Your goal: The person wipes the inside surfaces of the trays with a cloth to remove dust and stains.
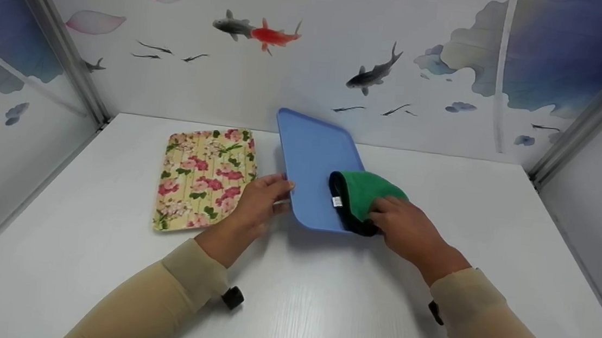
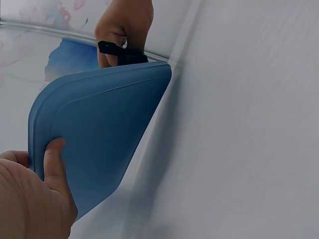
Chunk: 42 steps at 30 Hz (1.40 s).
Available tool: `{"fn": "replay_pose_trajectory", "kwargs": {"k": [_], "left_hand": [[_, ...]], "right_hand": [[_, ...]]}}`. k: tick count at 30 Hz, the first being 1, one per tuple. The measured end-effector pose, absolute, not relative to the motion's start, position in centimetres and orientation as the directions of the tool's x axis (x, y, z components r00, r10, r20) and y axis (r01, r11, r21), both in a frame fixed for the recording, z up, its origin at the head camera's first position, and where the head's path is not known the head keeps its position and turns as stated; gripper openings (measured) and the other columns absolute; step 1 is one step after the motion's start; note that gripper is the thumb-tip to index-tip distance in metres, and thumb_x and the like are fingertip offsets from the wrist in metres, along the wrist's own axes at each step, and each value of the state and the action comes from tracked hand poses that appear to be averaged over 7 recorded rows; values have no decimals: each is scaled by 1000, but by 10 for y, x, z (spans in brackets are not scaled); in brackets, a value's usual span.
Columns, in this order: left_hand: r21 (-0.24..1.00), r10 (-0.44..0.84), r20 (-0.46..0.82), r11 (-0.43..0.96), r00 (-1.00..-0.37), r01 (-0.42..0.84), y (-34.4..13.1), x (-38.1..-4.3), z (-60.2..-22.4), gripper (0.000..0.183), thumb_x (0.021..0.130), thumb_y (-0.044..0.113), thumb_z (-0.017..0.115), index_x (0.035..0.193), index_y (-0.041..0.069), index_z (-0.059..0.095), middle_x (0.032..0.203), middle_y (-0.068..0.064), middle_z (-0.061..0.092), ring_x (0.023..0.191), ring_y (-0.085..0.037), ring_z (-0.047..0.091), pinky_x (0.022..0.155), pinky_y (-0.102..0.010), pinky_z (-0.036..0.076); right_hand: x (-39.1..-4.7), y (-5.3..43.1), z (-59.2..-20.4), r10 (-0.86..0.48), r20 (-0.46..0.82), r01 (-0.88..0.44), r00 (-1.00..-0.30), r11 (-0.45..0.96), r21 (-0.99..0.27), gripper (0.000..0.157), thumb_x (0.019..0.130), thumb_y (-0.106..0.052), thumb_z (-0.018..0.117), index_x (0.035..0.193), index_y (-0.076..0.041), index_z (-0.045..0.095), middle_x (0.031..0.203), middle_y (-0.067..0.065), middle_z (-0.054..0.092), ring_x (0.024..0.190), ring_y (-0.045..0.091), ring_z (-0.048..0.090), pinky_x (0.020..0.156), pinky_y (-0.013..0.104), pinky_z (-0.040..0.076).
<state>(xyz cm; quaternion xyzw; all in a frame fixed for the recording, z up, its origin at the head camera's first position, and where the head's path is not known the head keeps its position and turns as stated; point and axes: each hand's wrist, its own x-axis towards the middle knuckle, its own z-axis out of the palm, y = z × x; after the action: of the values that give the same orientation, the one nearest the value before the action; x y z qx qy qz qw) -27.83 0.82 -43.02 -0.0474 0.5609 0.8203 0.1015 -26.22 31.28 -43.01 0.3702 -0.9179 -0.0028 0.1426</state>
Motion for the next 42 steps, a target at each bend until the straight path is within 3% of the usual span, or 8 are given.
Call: {"fn": "replay_pose_trajectory", "kwargs": {"k": [8,14,20,27,42], "left_hand": [[919,108,-203,-321,-973,-228,9,-277,-429,27,96,17,72,121,6,73,109,-9,73,97,-18,71,90,-38,62],[926,100,-194,-310,-976,-216,8,-278,-427,25,96,18,73,118,8,74,108,-9,74,96,-19,71,84,-34,63],[927,119,-199,-300,-973,-226,7,-277,-425,24,96,19,73,118,9,75,108,-8,75,97,-19,72,99,-45,59],[927,146,-172,-310,-974,-210,10,-272,-422,23,96,18,73,118,9,76,107,-9,76,93,-18,74,83,-33,64],[930,146,-186,-291,-972,-222,19,-262,-417,20,96,17,74,114,11,77,102,-8,76,91,-18,74,80,-34,64]], "right_hand": [[-267,328,-435,-670,250,-661,-699,738,133,29,81,11,78,104,-7,80,107,8,68,102,28,66,90,50,60],[-271,325,-432,-677,268,-663,-685,732,156,30,82,11,76,106,-7,80,107,8,67,102,28,65,88,48,60],[-278,318,-425,-662,278,-648,-696,746,154,31,83,13,73,106,-7,80,107,10,68,103,30,64,89,49,60],[-289,315,-415,-621,239,-604,-746,783,150,31,86,13,68,108,-6,80,109,11,68,106,31,63,94,50,58],[-324,312,-399,-536,205,-525,-819,844,109,23,93,9,62,108,0,77,112,16,69,109,37,63,96,56,55]]}}
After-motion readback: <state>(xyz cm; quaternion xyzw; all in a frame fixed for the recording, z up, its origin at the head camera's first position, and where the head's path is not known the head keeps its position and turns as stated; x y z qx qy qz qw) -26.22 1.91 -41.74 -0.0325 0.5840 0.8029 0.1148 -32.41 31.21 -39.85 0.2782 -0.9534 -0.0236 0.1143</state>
